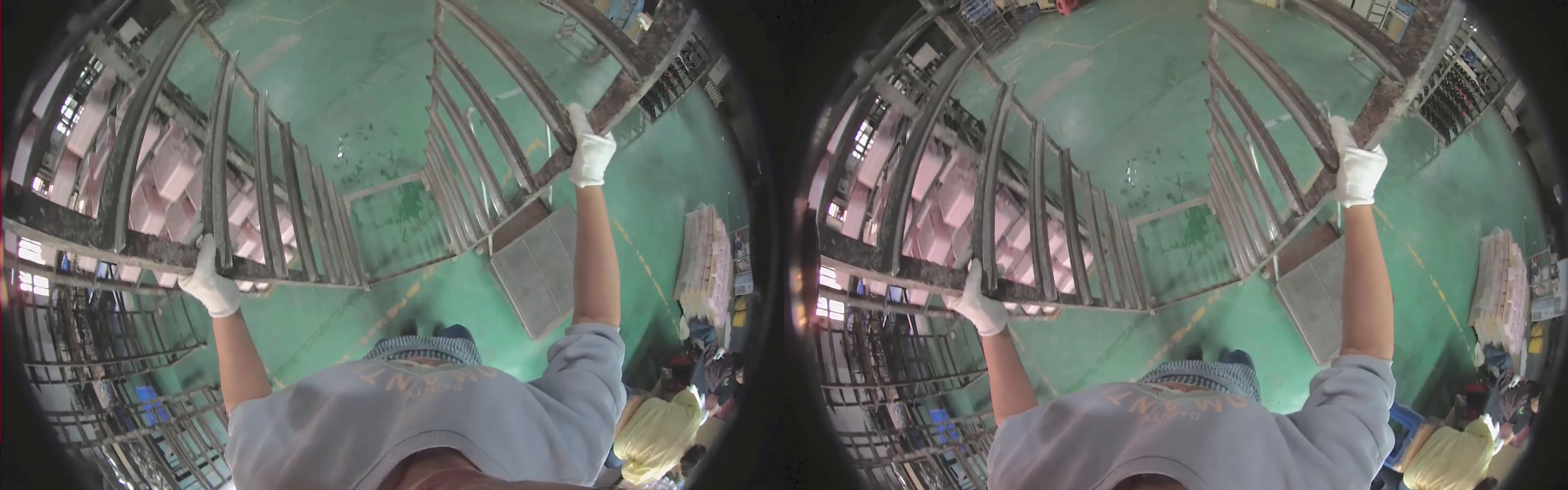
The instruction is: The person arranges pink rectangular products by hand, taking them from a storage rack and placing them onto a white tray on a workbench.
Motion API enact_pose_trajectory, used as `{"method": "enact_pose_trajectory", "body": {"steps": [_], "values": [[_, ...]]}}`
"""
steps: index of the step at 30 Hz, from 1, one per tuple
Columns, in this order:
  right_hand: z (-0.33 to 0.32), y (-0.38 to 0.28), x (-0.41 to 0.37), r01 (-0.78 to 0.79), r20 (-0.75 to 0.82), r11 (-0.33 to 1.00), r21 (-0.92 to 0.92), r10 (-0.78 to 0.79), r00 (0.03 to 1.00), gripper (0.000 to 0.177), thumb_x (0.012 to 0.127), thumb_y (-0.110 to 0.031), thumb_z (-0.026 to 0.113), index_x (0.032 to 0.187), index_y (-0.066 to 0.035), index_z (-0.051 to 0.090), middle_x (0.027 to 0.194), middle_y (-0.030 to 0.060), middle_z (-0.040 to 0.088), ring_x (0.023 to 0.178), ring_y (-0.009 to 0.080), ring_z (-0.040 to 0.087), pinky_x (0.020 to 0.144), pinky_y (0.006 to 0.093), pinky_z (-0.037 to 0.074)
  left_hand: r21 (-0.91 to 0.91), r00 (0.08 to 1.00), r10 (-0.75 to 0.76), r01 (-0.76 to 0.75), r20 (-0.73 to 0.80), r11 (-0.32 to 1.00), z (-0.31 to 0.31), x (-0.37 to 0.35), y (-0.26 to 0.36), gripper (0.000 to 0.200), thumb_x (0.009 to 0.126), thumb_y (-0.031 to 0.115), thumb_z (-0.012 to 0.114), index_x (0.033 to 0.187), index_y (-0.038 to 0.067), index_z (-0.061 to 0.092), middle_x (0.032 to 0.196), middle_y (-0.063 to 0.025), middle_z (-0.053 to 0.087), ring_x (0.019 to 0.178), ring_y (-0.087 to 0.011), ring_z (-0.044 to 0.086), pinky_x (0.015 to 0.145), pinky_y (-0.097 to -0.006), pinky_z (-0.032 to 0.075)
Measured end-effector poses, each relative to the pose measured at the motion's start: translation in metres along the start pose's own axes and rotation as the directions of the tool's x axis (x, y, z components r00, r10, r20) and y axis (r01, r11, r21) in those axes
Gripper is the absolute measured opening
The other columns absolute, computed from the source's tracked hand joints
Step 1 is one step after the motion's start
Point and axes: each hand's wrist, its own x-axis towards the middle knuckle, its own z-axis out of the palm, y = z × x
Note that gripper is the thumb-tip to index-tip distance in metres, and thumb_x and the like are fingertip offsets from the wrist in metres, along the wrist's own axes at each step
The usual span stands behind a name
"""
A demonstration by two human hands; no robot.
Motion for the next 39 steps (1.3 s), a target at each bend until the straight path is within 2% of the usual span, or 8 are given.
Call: {"method": "enact_pose_trajectory", "body": {"steps": [3, 6, 11, 21, 24, 30, 33, 39], "values": [[0.028, -0.056, 0.026, -0.378, -0.003, 0.914, 0.143, 0.383, 0.924, 0.035, 0.068, -0.018, 0.075, 0.06, -0.015, 0.041, 0.056, -0.0093, 0.044, 0.051, 0.0054, 0.029, 0.051, 0.0296, 0.027, -0.163, 0.991, -0.117, 0.104, -0.071, 0.981, 0.04, 0.006, -0.001, 0.017, 0.077, -0.004, 0.063, 0.091, 0.002, 0.071, 0.094, -0.0081, 0.07, 0.082, -0.0176, 0.066, 0.076, -0.0281, 0.058], [0.079, -0.067, 0.04, -0.363, -0.078, 0.919, 0.155, 0.377, 0.923, 0.039, 0.065, -0.026, 0.086, 0.053, -0.01, 0.053, 0.05, -0.0048, 0.053, 0.051, 0.0024, 0.045, 0.05, 0.0274, 0.038, -0.19, 0.974, -0.226, 0.22, -0.014, 0.957, 0.06, 0.055, -0.048, 0.016, 0.074, -0.001, 0.067, 0.089, 0.003, 0.071, 0.091, -0.0073, 0.07, 0.082, -0.0156, 0.065, 0.08, -0.0292, 0.055], [0.171, -0.095, 0.075, -0.73, 0.237, 0.64, 0.24, 0.691, 0.683, 0.026, 0.072, -0.02, 0.081, 0.088, -0.005, 0.069, 0.086, 0.0023, 0.068, 0.082, 0.0109, 0.06, 0.072, 0.0275, 0.048, -0.155, 0.914, -0.363, 0.338, -0.182, 0.928, 0.139, 0.104, -0.038, 0.017, 0.073, 0.002, 0.069, 0.09, 0.002, 0.071, 0.092, -0.0083, 0.07, 0.086, -0.0166, 0.065, 0.085, -0.0287, 0.054], [0.395, -0.064, 0.129, -0.747, 0.353, 0.605, 0.276, 0.659, 0.664, 0.055, 0.068, -0.026, 0.083, 0.11, 0.001, 0.062, 0.106, 0.0108, 0.066, 0.097, 0.019, 0.061, 0.086, 0.0317, 0.048, -0.198, 0.964, -0.214, 0.181, -0.161, 0.964, 0.286, 0.211, -0.093, 0.019, 0.068, 0.006, 0.073, 0.087, 0.003, 0.07, 0.09, -0.0064, 0.067, 0.087, -0.0181, 0.062, 0.087, -0.0327, 0.049], [0.459, -0.066, 0.146, -0.819, 0.487, 0.547, 0.173, 0.675, 0.554, 0.104, 0.064, -0.044, 0.083, 0.136, 0.008, 0.028, 0.138, 0.017, 0.039, 0.125, 0.0238, 0.041, 0.104, 0.0312, 0.036, -0.103, 0.981, -0.122, 0.107, -0.15, 0.989, 0.329, 0.245, -0.109, 0.019, 0.073, 0.004, 0.064, 0.091, 0.003, 0.071, 0.094, -0.0065, 0.068, 0.091, -0.0186, 0.061, 0.092, -0.0347, 0.046], [0.618, -0.018, 0.174, -0.834, 0.482, 0.467, 0.294, 0.681, 0.551, 0.097, 0.068, -0.015, 0.083, 0.141, 0.005, 0.022, 0.132, 0.018, 0.05, 0.114, 0.0222, 0.054, 0.095, 0.0317, 0.046, 0.006, 0.973, -0.179, 0.182, -0.143, 0.983, 0.418, 0.313, -0.149, 0.029, 0.074, 0.007, 0.068, 0.101, -0.002, 0.067, 0.096, -0.01, 0.069, 0.089, -0.0181, 0.061, 0.091, -0.0356, 0.047], [0.667, -0.014, 0.198, -0.856, 0.588, 0.499, 0.137, 0.654, 0.475, 0.108, 0.068, -0.036, 0.079, 0.145, 0.003, 0.015, 0.14, 0.0136, 0.043, 0.124, 0.0238, 0.046, 0.1, 0.0346, 0.039, -0.074, 0.956, -0.215, 0.204, -0.201, 0.976, 0.466, 0.341, -0.162, 0.048, 0.07, 0.003, 0.071, 0.116, -0.005, 0.058, 0.103, -0.0112, 0.066, 0.094, -0.0179, 0.061, 0.09, -0.0329, 0.048], [0.798, 0.028, 0.225, -0.884, 0.573, 0.464, 0.061, 0.709, 0.412, 0.097, 0.071, -0.043, 0.077, 0.141, 0.004, 0.028, 0.142, 0.011, 0.041, 0.129, 0.0229, 0.041, 0.107, 0.0382, 0.034, 0.081, 0.971, 0.065, -0.048, -0.229, 0.996, 0.564, 0.405, -0.192, 0.016, 0.068, 0.009, 0.077, 0.08, 0.004, 0.068, 0.074, -0.0031, 0.068, 0.071, -0.0144, 0.064, 0.07, -0.0314, 0.053]]}}
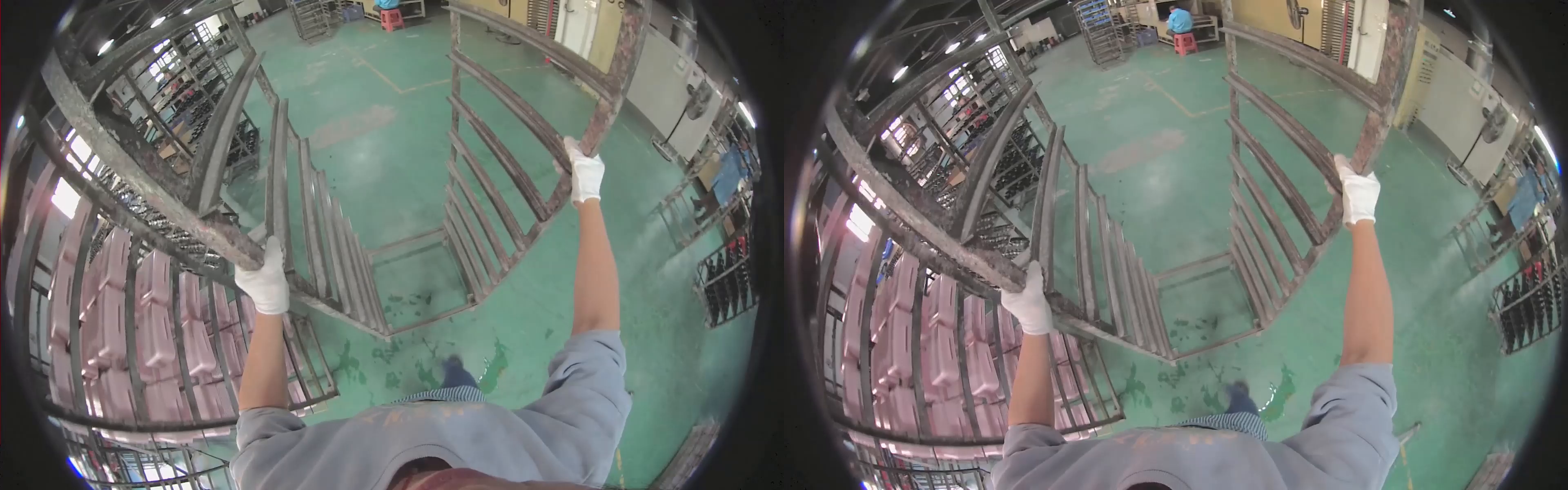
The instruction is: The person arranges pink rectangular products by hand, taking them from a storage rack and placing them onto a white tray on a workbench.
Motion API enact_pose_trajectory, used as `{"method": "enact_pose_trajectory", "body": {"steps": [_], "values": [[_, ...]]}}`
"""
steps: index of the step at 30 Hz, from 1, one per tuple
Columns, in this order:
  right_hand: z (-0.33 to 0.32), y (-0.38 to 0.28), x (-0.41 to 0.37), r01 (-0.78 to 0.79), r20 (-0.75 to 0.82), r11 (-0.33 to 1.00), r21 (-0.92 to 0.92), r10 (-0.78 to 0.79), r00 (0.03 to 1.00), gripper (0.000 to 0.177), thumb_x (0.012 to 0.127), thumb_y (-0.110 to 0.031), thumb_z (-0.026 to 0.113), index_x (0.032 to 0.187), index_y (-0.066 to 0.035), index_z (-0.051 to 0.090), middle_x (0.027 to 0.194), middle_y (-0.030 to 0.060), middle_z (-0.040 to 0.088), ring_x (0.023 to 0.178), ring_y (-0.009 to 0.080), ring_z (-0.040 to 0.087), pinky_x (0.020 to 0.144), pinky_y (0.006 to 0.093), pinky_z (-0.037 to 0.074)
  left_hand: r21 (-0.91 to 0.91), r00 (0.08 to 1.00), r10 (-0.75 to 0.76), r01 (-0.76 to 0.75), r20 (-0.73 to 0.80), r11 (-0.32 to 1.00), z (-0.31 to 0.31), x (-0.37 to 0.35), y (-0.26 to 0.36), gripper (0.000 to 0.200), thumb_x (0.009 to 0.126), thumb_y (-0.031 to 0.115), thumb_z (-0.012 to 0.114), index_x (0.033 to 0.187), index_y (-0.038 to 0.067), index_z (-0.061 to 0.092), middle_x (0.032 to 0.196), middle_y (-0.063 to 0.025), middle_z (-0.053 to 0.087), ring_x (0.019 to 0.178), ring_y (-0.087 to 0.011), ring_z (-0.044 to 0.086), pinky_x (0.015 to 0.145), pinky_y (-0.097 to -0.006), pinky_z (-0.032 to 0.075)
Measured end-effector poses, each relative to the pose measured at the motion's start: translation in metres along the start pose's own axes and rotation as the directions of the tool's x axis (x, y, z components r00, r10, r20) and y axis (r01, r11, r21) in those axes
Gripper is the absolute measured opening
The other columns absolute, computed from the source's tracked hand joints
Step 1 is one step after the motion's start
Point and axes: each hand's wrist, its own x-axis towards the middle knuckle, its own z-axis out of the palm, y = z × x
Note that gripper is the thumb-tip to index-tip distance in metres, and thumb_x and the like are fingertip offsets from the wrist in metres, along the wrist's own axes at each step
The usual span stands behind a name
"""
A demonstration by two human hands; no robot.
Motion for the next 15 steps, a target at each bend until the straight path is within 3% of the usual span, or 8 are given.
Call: {"method": "enact_pose_trajectory", "body": {"steps": [3, 6, 8, 9, 12, 13, 14, 15], "values": [[0.029, 0.034, 0.111, 0.277, 0.257, 0.91, -0.308, -0.201, 0.945, 0.108, 0.066, -0.05, 0.078, 0.142, 0.004, 0.024, 0.149, 0.0144, 0.026, 0.135, 0.0253, 0.031, 0.107, 0.0412, 0.032, -0.02, 0.976, -0.214, 0.215, 0.039, 0.976, 0.057, 0.028, -0.025, 0.057, 0.068, 0.013, 0.077, 0.118, -0.003, 0.053, 0.111, -0.0156, 0.06, 0.105, -0.0246, 0.057, 0.097, -0.0342, 0.042], [0.086, 0.041, 0.174, 0.283, 0.29, 0.938, -0.202, -0.219, 0.932, 0.112, 0.068, -0.044, 0.079, 0.145, 0.004, 0.013, 0.151, 0.0111, 0.023, 0.123, 0.0172, 0.044, 0.089, 0.0299, 0.045, 0.019, 0.987, -0.152, 0.151, 0.044, 0.988, 0.12, 0.056, -0.027, 0.026, 0.073, 0.005, 0.07, 0.099, 0.001, 0.067, 0.098, -0.0108, 0.067, 0.093, -0.021, 0.062, 0.091, -0.0341, 0.048], [0.133, -0.002, 0.126, 0.158, 0.158, 0.986, -0.057, -0.147, 0.976, 0.075, 0.071, -0.041, 0.077, 0.126, -0.002, 0.046, 0.134, 0.0151, 0.043, 0.115, 0.0176, 0.051, 0.092, 0.0288, 0.046, 0.067, 0.973, -0.226, 0.228, -0.044, 0.971, 0.165, 0.076, -0.042, 0.036, 0.07, 0.017, 0.073, 0.102, 0.001, 0.064, 0.095, -0.0089, 0.066, 0.088, -0.0201, 0.06, 0.087, -0.0337, 0.047], [0.156, -0.019, 0.124, 0.145, 0.126, 0.989, -0.018, -0.142, 0.982, 0.066, 0.071, -0.04, 0.077, 0.121, -0.004, 0.054, 0.129, 0.0162, 0.048, 0.114, 0.0177, 0.053, 0.093, 0.0285, 0.047, 0.064, 0.966, -0.249, 0.253, -0.072, 0.965, 0.189, 0.087, -0.052, 0.039, 0.07, 0.02, 0.074, 0.103, 0.001, 0.064, 0.094, -0.0084, 0.066, 0.087, -0.0199, 0.059, 0.085, -0.0336, 0.046], [0.218, -0.017, 0.176, 0.074, 0.157, 0.991, 0.115, -0.091, 0.983, 0.079, 0.069, -0.036, 0.08, 0.128, 0.005, 0.047, 0.129, 0.0152, 0.052, 0.114, 0.021, 0.053, 0.098, 0.0299, 0.04, 0.041, 0.943, -0.314, 0.319, -0.109, 0.947, 0.247, 0.136, -0.088, 0.065, 0.069, 0.026, 0.075, 0.123, -0.003, 0.053, 0.102, -0.0111, 0.063, 0.089, -0.0202, 0.056, 0.083, -0.0354, 0.046], [0.239, 0.004, 0.211, 0.434, 0.238, 0.742, -0.51, -0.364, 0.901, 0.065, 0.075, -0.021, 0.061, 0.134, -0.004, 0.039, 0.135, 0.0042, 0.045, 0.116, 0.0185, 0.051, 0.101, 0.0286, 0.036, 0.028, 0.934, -0.342, 0.347, -0.105, 0.938, 0.263, 0.154, -0.102, 0.064, 0.068, 0.026, 0.075, 0.121, -0.004, 0.054, 0.1, -0.0103, 0.063, 0.086, -0.0185, 0.056, 0.08, -0.0337, 0.046], [0.257, 0.029, 0.244, 0.553, 0.47, 0.048, -0.832, -0.467, 0.749, 0.061, 0.082, -0.006, 0.043, 0.141, -0.013, 0.031, 0.142, -0.0069, 0.037, 0.118, 0.016, 0.049, 0.103, 0.0273, 0.031, 0.026, 0.917, -0.385, 0.389, -0.1, 0.921, 0.273, 0.167, -0.12, 0.064, 0.067, 0.025, 0.075, 0.12, -0.004, 0.056, 0.097, -0.0094, 0.063, 0.084, -0.0169, 0.056, 0.078, -0.032, 0.047], [0.276, 0.042, 0.269, 0.49, 0.601, -0.348, -0.799, -0.433, 0.672, 0.063, 0.085, 0.002, 0.033, 0.145, -0.017, 0.028, 0.145, -0.0124, 0.033, 0.119, 0.0148, 0.048, 0.104, 0.0266, 0.029, 0.02, 0.906, -0.412, 0.416, -0.097, 0.909, 0.285, 0.181, -0.14, 0.063, 0.066, 0.025, 0.075, 0.119, -0.005, 0.056, 0.096, -0.009, 0.063, 0.082, -0.0161, 0.056, 0.076, -0.0311, 0.047]]}}
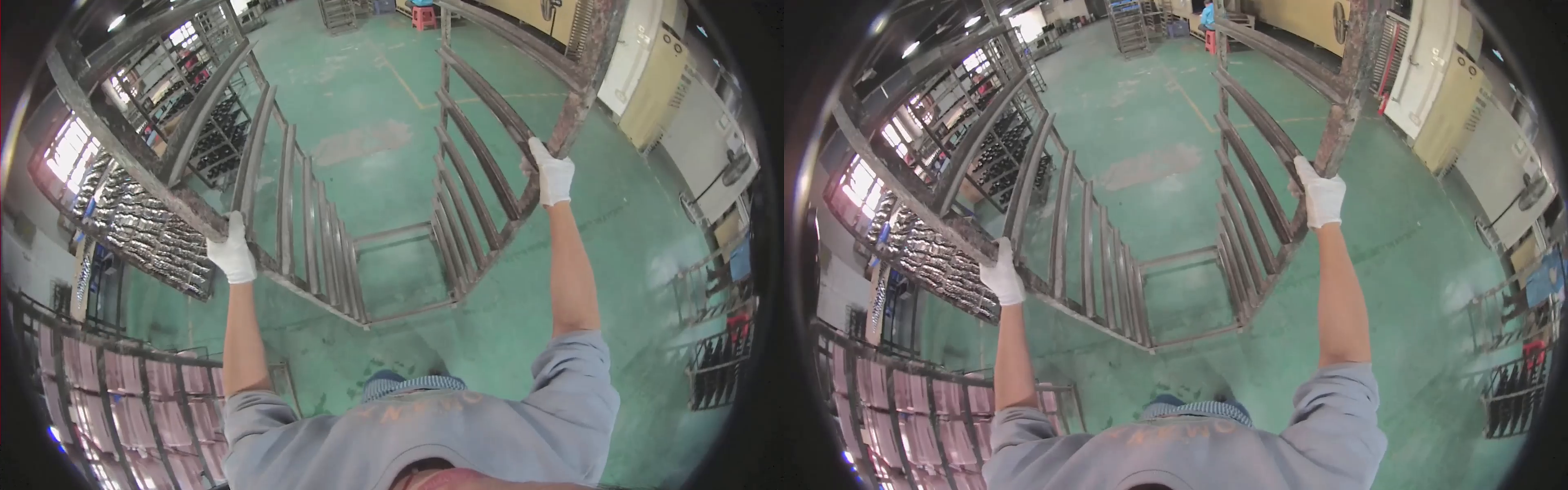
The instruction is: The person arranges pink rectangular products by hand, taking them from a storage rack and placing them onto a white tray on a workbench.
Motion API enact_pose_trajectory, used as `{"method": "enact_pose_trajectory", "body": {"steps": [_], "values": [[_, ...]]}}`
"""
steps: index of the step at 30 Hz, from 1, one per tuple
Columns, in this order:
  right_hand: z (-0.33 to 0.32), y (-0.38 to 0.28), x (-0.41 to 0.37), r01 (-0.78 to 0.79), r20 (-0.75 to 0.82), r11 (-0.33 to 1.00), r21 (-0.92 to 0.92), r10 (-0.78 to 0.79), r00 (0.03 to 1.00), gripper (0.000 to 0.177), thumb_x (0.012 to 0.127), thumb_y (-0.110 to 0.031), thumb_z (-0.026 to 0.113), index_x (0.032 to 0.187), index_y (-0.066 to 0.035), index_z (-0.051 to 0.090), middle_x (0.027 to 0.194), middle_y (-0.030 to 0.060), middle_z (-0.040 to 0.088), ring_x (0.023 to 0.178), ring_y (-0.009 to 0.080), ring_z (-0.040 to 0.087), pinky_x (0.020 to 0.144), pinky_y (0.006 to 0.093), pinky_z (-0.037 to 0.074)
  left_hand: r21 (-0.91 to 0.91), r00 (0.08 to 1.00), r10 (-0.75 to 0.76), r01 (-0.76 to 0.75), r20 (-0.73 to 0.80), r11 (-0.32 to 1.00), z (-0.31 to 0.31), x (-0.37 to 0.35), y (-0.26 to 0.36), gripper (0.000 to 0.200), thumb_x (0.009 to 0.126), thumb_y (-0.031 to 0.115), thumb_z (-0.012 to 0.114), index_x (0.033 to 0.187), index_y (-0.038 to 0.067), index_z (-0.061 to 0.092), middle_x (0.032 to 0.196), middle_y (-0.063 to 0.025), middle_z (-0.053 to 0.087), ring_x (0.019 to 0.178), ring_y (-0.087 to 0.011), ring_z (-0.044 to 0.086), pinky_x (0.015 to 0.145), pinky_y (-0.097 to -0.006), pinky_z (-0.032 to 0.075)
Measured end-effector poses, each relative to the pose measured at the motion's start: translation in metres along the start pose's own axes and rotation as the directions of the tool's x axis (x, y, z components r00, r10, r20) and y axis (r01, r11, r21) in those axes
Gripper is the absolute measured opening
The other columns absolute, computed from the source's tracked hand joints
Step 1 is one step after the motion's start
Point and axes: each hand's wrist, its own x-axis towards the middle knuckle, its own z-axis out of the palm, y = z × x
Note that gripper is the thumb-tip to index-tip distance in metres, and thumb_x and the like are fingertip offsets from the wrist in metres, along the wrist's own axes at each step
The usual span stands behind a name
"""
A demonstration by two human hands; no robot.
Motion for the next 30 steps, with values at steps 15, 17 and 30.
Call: {"method": "enact_pose_trajectory", "body": {"steps": [15, 17, 30], "values": [[-0.032, -0.246, 0.308, -0.509, 0.619, -0.378, 0.774, 0.279, 0.734, 0.11, 0.071, -0.033, 0.08, 0.145, 0.006, 0.008, 0.151, 0.0195, 0.015, 0.137, 0.0316, 0.024, 0.112, 0.0425, 0.028, 0.031, 0.996, 0.041, -0.038, -0.079, 0.999, 0.265, 0.283, -0.08, 0.062, 0.069, 0.032, 0.077, 0.114, -0.006, 0.058, 0.113, -0.0206, 0.061, 0.106, -0.0306, 0.058, 0.093, -0.0396, 0.045], [0.01, -0.261, 0.365, -0.513, 0.598, -0.309, 0.801, 0.356, 0.719, 0.11, 0.069, -0.038, 0.08, 0.145, 0.005, 0.012, 0.152, 0.018, 0.016, 0.137, 0.0319, 0.024, 0.111, 0.0443, 0.028, -0.05, 1.0, -0.01, 0.009, -0.011, 0.999, 0.316, 0.309, -0.088, 0.067, 0.07, 0.034, 0.076, 0.119, -0.006, 0.055, 0.117, -0.02, 0.059, 0.111, -0.0295, 0.055, 0.097, -0.0382, 0.044], [0.125, -0.404, 0.73, -0.467, 0.567, -0.353, 0.811, 0.278, 0.775, 0.102, 0.07, -0.03, 0.08, 0.14, 0.009, 0.017, 0.133, 0.0179, 0.049, 0.117, 0.0239, 0.052, 0.095, 0.033, 0.044, 0.046, 0.976, -0.205, 0.202, 0.07, 0.978, 0.68, 0.519, -0.116, 0.076, 0.07, 0.044, 0.074, 0.125, 0.0, 0.047, 0.129, -0.0137, 0.05, 0.119, -0.027, 0.047, 0.103, -0.0406, 0.034]]}}
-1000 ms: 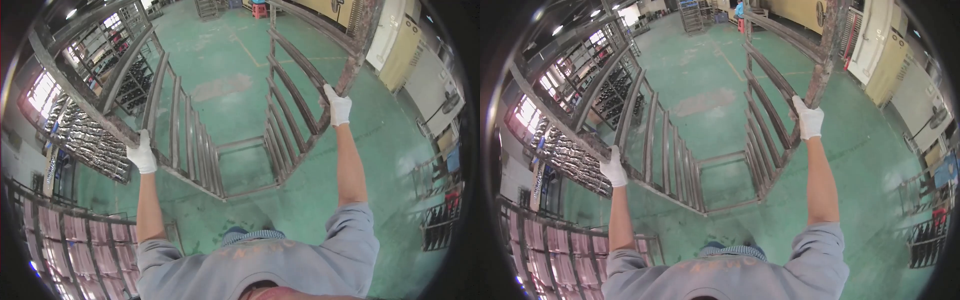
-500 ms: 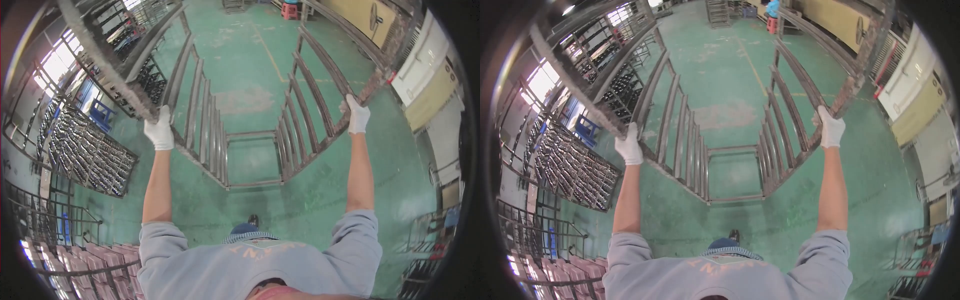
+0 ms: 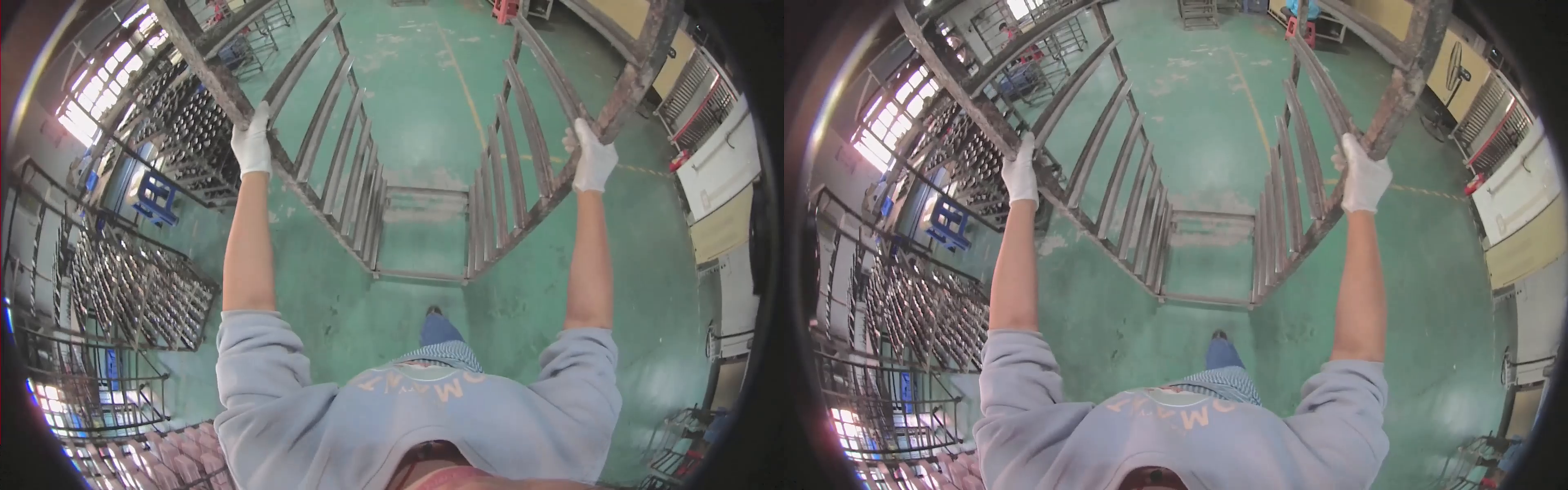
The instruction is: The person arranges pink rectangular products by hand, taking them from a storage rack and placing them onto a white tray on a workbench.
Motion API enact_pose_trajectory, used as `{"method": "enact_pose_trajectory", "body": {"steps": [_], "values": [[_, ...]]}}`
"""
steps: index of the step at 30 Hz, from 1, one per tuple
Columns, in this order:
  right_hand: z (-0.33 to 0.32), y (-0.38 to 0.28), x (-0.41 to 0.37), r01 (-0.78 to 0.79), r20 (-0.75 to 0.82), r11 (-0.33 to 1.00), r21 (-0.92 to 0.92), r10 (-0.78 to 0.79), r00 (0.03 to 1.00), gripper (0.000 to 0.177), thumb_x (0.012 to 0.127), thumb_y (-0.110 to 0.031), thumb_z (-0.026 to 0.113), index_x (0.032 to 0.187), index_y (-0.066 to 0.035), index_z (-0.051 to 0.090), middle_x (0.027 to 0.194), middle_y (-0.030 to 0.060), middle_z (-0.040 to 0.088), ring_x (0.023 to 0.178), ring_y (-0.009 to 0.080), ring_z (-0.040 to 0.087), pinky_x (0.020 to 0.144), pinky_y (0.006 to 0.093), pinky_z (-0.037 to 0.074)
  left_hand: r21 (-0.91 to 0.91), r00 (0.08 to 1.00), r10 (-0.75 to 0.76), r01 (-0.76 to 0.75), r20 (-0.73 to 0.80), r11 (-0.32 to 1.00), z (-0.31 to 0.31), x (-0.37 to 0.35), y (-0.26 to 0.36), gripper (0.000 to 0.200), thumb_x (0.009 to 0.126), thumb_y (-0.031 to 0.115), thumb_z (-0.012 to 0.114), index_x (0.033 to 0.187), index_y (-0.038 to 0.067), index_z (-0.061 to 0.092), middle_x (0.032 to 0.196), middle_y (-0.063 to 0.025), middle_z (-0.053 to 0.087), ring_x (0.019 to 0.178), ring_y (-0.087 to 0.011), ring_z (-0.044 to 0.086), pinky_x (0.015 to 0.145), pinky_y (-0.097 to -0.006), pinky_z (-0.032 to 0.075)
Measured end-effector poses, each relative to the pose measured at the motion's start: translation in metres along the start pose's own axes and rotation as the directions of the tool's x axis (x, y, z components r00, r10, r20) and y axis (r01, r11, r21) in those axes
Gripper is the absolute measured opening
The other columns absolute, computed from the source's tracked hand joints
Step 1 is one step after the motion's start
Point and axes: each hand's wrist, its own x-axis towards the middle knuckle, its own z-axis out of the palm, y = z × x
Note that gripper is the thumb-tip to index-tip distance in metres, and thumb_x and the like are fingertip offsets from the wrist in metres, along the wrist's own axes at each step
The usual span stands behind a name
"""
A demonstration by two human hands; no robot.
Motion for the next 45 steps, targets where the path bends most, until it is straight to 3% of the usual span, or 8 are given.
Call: {"method": "enact_pose_trajectory", "body": {"steps": [6, 9, 13, 15, 18, 21, 30, 45], "values": [[0.145, -0.014, 0.122, -0.024, 0.091, 0.999, -0.028, 0.027, 0.995, 0.1, 0.074, -0.021, 0.072, 0.142, 0.011, 0.006, 0.083, 0.0119, 0.071, 0.071, 0.0141, 0.066, 0.073, 0.0277, 0.048, 0.215, 0.981, -0.173, 0.15, 0.092, 0.965, 0.111, 0.159, 0.032, 0.1, 0.074, 0.053, 0.067, 0.147, 0.006, 0.018, 0.15, -0.0132, 0.024, 0.137, -0.0329, 0.026, 0.111, -0.0474, 0.024], [0.218, -0.012, 0.16, 0.058, -0.024, 0.998, -0.003, -0.058, 0.998, 0.079, 0.077, -0.024, 0.071, 0.134, 0.013, 0.03, 0.084, 0.013, 0.07, 0.074, 0.0175, 0.066, 0.089, 0.035, 0.046, 0.299, 0.985, -0.155, 0.127, 0.07, 0.946, 0.167, 0.221, 0.035, 0.088, 0.077, 0.052, 0.064, 0.142, 0.004, 0.029, 0.14, -0.0131, 0.039, 0.127, -0.0332, 0.038, 0.103, -0.0465, 0.032], [0.317, 0.019, 0.259, 0.143, 0.01, 0.989, -0.047, -0.142, 0.99, 0.032, 0.075, -0.023, 0.07, 0.088, 0.006, 0.064, 0.075, 0.0123, 0.069, 0.063, 0.014, 0.062, 0.067, 0.0289, 0.05, 0.269, 0.99, -0.134, 0.12, 0.033, 0.956, 0.25, 0.309, 0.014, 0.079, 0.071, 0.052, 0.068, 0.128, 0.004, 0.041, 0.122, -0.0114, 0.05, 0.11, -0.0283, 0.048, 0.093, -0.0395, 0.037], [0.367, 0.036, 0.316, 0.171, 0.038, 0.985, -0.008, -0.171, 0.985, 0.03, 0.075, -0.023, 0.071, 0.084, 0.006, 0.068, 0.077, 0.0129, 0.069, 0.064, 0.0143, 0.063, 0.065, 0.0271, 0.053, 0.211, 0.998, -0.068, 0.066, 0.002, 0.975, 0.302, 0.367, -0.004, 0.068, 0.066, 0.05, 0.074, 0.111, 0.005, 0.05, 0.105, -0.0089, 0.057, 0.095, -0.024, 0.053, 0.085, -0.0354, 0.039], [0.453, 0.047, 0.398, 0.109, 0.02, 0.989, -0.104, -0.107, 0.994, 0.041, 0.073, -0.032, 0.075, 0.103, -0.004, 0.068, 0.115, 0.0142, 0.06, 0.106, 0.022, 0.055, 0.098, 0.0348, 0.041, 0.073, 0.997, 0.076, -0.076, 0.011, 0.994, 0.383, 0.469, -0.029, 0.059, 0.065, 0.044, 0.078, 0.101, 0.004, 0.054, 0.096, -0.0092, 0.061, 0.086, -0.0193, 0.054, 0.08, -0.0333, 0.042], [0.536, 0.086, 0.49, 0.07, -0.025, 0.993, -0.099, -0.072, 0.997, 0.06, 0.074, -0.034, 0.075, 0.119, 0.001, 0.058, 0.124, 0.0129, 0.057, 0.113, 0.0245, 0.053, 0.1, 0.0369, 0.041, 0.207, 0.996, -0.079, 0.072, 0.027, 0.976, 0.457, 0.552, -0.057, 0.059, 0.069, 0.054, 0.066, 0.106, 0.011, 0.052, 0.104, -0.0097, 0.06, 0.101, -0.0317, 0.05, 0.089, -0.0382, 0.036], [0.756, 0.105, 0.695, 0.102, 0.019, 0.994, -0.04, -0.101, 0.995, 0.037, 0.075, -0.036, 0.067, 0.072, 0.001, 0.068, 0.065, 0.0101, 0.067, 0.061, 0.0161, 0.059, 0.072, 0.0316, 0.047, 0.229, 0.984, -0.148, 0.122, 0.101, 0.966, 0.691, 0.762, -0.061, 0.063, 0.073, 0.055, 0.059, 0.114, 0.01, 0.045, 0.108, -0.0126, 0.057, 0.104, -0.0335, 0.048, 0.085, -0.0445, 0.038], [1.12, 0.065, 0.961, 0.248, 0.254, 0.968, -0.028, -0.233, 0.939, 0.048, 0.082, -0.038, 0.061, 0.047, -0.006, 0.054, 0.05, 0.0046, 0.055, 0.053, 0.0149, 0.051, 0.069, 0.0295, 0.044, 0.195, 0.98, -0.178, 0.159, 0.083, 0.968, 0.972, 1.115, -0.017, 0.06, 0.082, 0.042, 0.06, 0.124, 0.006, 0.037, 0.107, -0.0103, 0.053, 0.088, -0.0264, 0.051, 0.075, -0.0376, 0.042]]}}
